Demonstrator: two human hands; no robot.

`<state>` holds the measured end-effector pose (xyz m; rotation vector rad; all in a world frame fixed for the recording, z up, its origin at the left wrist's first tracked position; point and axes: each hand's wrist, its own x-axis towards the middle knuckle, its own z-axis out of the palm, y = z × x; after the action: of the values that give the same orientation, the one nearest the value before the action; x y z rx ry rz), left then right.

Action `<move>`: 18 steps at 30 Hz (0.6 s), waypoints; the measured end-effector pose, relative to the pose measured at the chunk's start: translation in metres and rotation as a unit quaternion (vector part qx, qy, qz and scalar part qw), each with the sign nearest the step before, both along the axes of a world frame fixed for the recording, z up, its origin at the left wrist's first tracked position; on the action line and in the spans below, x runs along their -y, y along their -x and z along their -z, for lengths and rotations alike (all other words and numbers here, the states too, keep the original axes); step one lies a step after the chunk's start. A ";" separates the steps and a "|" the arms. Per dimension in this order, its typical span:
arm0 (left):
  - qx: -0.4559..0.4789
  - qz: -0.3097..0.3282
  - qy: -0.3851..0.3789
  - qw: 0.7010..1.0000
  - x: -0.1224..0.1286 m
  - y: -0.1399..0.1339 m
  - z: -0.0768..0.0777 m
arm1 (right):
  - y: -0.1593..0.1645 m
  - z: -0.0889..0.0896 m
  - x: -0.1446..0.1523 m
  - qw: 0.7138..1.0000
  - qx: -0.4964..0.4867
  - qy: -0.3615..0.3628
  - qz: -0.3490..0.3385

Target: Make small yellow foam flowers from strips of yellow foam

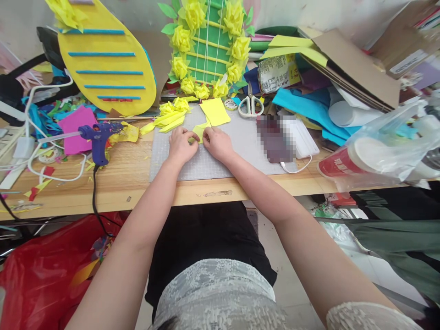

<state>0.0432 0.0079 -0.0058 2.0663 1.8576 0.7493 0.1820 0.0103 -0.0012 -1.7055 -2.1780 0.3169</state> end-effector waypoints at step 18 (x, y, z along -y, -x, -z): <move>-0.015 -0.008 0.006 1.000 0.001 -0.002 -0.002 | -0.004 0.004 0.000 1.000 0.009 -0.001 -0.004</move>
<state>0.0453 0.0066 -0.0037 2.0675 1.8917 0.7129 0.1859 0.0099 -0.0048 -1.7061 -2.1969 0.3024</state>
